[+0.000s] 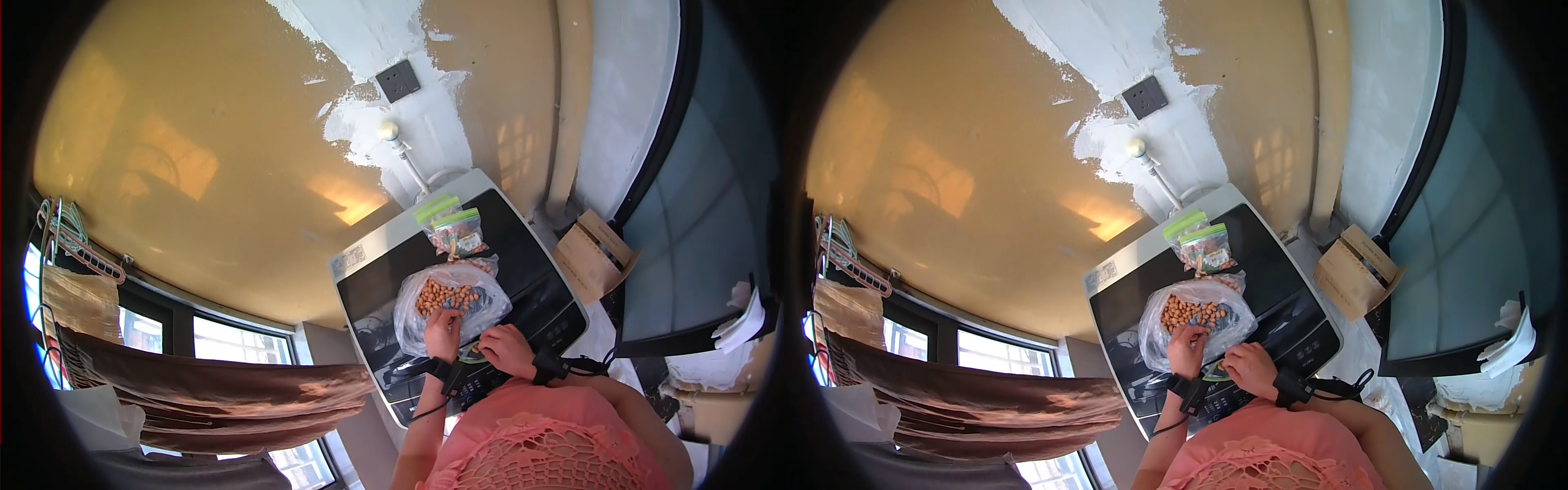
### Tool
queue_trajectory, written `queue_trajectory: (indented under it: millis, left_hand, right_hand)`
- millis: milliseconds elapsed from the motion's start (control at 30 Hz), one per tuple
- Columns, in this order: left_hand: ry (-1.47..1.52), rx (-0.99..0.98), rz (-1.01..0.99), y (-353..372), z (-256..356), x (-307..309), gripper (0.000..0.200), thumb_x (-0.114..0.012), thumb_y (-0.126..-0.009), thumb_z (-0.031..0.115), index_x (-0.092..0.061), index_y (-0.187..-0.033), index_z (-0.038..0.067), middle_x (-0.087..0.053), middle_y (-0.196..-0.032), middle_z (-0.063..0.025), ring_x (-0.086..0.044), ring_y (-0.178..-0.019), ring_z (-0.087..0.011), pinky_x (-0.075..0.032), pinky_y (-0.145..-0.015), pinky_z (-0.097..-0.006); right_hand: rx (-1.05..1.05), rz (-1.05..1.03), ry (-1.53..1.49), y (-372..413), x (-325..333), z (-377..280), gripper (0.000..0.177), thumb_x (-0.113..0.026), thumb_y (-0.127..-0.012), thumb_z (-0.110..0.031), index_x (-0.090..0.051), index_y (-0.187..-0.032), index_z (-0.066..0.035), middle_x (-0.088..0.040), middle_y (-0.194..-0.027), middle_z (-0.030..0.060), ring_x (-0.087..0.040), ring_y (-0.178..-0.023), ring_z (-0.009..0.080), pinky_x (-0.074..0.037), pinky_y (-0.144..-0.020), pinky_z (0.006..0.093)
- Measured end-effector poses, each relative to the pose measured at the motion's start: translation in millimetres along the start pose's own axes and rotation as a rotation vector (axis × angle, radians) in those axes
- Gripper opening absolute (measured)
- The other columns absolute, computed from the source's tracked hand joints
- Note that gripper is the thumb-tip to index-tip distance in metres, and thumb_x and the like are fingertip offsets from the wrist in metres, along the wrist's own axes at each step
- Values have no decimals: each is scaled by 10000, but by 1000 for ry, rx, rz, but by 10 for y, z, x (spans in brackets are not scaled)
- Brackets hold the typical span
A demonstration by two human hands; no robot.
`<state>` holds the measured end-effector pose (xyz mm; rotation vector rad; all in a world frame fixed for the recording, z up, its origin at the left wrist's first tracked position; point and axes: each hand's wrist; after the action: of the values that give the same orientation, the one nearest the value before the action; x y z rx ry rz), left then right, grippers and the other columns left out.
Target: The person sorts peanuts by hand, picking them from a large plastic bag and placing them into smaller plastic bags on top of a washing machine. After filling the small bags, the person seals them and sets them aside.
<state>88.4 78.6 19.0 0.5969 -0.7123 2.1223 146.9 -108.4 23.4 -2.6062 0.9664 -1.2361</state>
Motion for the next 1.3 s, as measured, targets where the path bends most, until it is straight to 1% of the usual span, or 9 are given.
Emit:
queue_trajectory:
  millis: [200, 333, 400, 500, 633, 833, 1033, 1133, 1300]
  left_hand:
    - [-168, -9, -36, -11, -216, -156, 146, -752, -786, 51, -737, -931, 51, -703, -884, -101, -710, -781, -252, -564, -722, -344]
    - [-150, 20, -63, -7, -201, -148, 137, -734, -794, 44, -738, -931, 45, -706, -859, -100, -713, -762, -244, -565, -705, -345]
    - [-6, -14, -7, 16, -86, -72, 86, -732, -798, 65, -722, -883, 67, -699, -833, -91, -694, -741, -274, -550, -713, -402]
    - [37, -60, 41, 131, 183, 120, 158, -741, -780, 9, -735, -935, 36, -715, -871, -103, -705, -734, -230, -557, -677, -343]
    - [46, -65, -64, 403, 489, 309, 156, -746, -775, 4, -734, -925, 48, -717, -879, -103, -686, -759, -244, -547, -694, -344]
    - [-85, -141, -97, 612, 317, 154, 155, -752, -757, 56, -745, -906, 99, -734, -902, -66, -653, -863, -290, -486, -811, -410]
    - [-134, -132, -86, 608, 313, 106, 146, -758, -760, 57, -744, -899, 97, -722, -899, -67, -644, -845, -292, -491, -790, -411]
    - [-90, -121, 4, 621, 334, 92, 135, -763, -773, 49, -747, -903, 81, -686, -906, -85, -643, -844, -287, -504, -774, -406]
    - [-47, 31, 18, 720, 203, 51, 163, -744, -805, 15, -758, -966, 35, -637, -912, -114, -654, -782, -237, -537, -650, -338]
  right_hand:
    - [28, 48, -27, -7, 23, -9, 99, -686, -803, -35, -695, -877, -100, -638, -1019, 47, -615, -983, 255, -461, -850, 399]
    - [10, 27, -29, 9, 31, -14, 175, -660, -781, 7, -712, -921, -83, -652, -1062, 64, -616, -998, 275, -471, -869, 410]
    - [-2, 24, -34, 8, 34, -20, 213, -650, -773, 16, -712, -950, -84, -650, -1066, 65, -614, -998, 280, -469, -876, 413]
    - [-25, 8, -44, 7, 18, -15, 285, -633, -757, 32, -705, -1008, -81, -646, -1077, 67, -607, -1011, 290, -464, -891, 415]
    - [-37, -29, -49, -18, 14, -34, 355, -615, -742, 45, -681, -1074, -60, -636, -1110, 74, -590, -1056, 297, -457, -917, 412]
    - [-24, -56, -51, -30, -8, -34, 381, -619, -723, 68, -670, -1086, -40, -627, -1151, 76, -581, -1097, 293, -454, -942, 409]
    - [-36, -54, -39, -23, -11, -19, 401, -626, -712, 76, -671, -1092, -43, -631, -1151, 76, -577, -1106, 292, -456, -943, 406]
    - [-37, -54, -51, -20, 3, -24, 405, -621, -713, 79, -672, -1095, -45, -632, -1153, 76, -576, -1103, 294, -454, -949, 405]
    - [-51, -60, -63, -13, -9, -10, 409, -614, -715, 83, -675, -1097, -51, -634, -1155, 76, -575, -1089, 294, -449, -957, 407]
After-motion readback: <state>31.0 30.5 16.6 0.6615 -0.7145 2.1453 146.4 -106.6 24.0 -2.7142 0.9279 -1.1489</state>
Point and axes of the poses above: each hand's wrist, its own y-axis away from the middle knuckle, its own x-axis out of the back of the hand, z = x × y
